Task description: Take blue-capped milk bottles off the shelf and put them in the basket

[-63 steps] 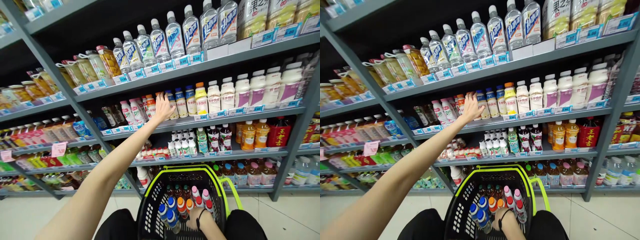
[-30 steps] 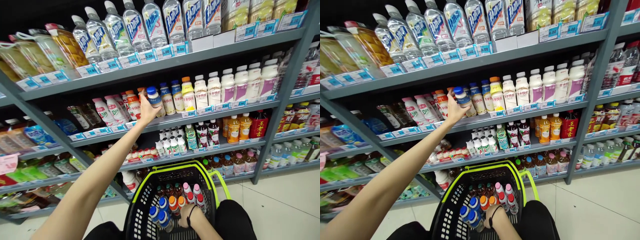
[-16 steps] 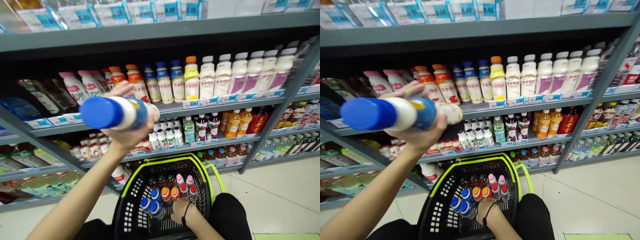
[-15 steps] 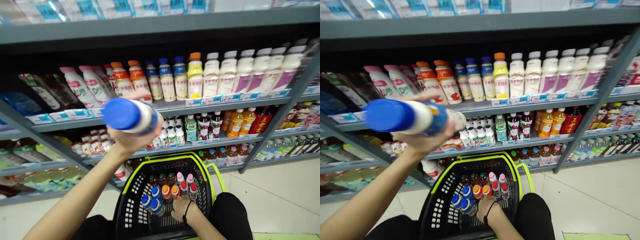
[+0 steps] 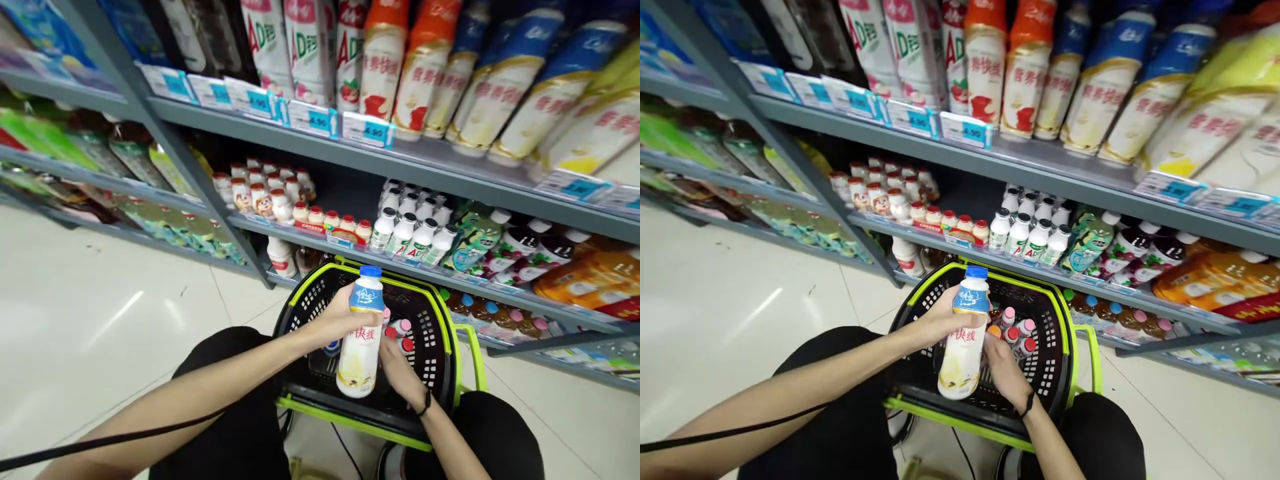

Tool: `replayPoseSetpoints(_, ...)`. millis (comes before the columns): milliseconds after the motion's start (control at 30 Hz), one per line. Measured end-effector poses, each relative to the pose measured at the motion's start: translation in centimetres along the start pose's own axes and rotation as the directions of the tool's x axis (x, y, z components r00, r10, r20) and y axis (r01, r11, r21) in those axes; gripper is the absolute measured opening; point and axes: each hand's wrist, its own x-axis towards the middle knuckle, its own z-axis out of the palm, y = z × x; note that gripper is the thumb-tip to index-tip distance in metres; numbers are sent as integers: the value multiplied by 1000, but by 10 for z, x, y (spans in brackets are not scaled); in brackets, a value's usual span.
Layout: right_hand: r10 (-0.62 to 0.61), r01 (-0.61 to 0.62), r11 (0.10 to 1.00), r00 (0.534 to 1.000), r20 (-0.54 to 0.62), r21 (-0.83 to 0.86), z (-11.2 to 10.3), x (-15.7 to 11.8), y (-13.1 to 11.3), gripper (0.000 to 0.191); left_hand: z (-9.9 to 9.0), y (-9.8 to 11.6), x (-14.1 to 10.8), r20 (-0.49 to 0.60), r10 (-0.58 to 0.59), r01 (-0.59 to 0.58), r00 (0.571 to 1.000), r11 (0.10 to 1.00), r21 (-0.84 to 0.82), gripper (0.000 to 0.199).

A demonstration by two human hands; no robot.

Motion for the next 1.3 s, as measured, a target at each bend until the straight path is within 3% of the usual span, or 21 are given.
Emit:
replayPoseSetpoints(67,61,-65,981,998,31,183,11,0,-2,75,-8,-1,-1,-29,46,-44,999,998,52,50)
replayPoseSetpoints(167,124,-152,894,988,93,422,24,-6,-2,75,-12,-6,-1,-40,83,-79,996,992,95,49)
replayPoseSetpoints(300,123,-150,841,989,87,520,28,-12,-2,70,-8,-17,3,-8,140,-137,990,979,151,54)
replayPoseSetpoints(433,129,-112,800,992,14,589,21,-12,-2,66,-2,-19,11,65,142,-147,988,986,79,57)
replayPoseSetpoints(500,139,-83,809,989,-53,583,18,-12,-1,64,-1,-17,14,101,127,-133,987,990,46,58)
replayPoseSetpoints(600,143,-29,894,964,-224,447,17,-12,3,61,-1,-15,18,89,104,-108,991,993,47,58)
replayPoseSetpoints(700,161,-49,940,936,-313,337,21,-13,6,66,-1,-15,20,89,47,-49,995,998,24,56)
replayPoseSetpoints(833,161,-44,896,960,-231,442,29,-18,4,66,-1,-11,17,148,3,4,989,999,-48,50)
replayPoseSetpoints(967,136,-151,817,988,69,557,27,-23,-6,58,-8,-4,13,216,39,-3,976,986,-168,50)
replayPoseSetpoints(1033,131,-184,827,982,136,532,23,-23,-10,52,-13,-2,12,236,81,-26,968,973,-228,52)
replayPoseSetpoints(1167,134,-136,904,990,34,406,17,-22,-5,58,-20,-1,12,294,146,-53,944,952,-302,48)
replayPoseSetpoints(1300,145,-112,942,986,-81,318,22,-23,4,59,-16,-1,12,277,110,-10,955,940,-340,37)
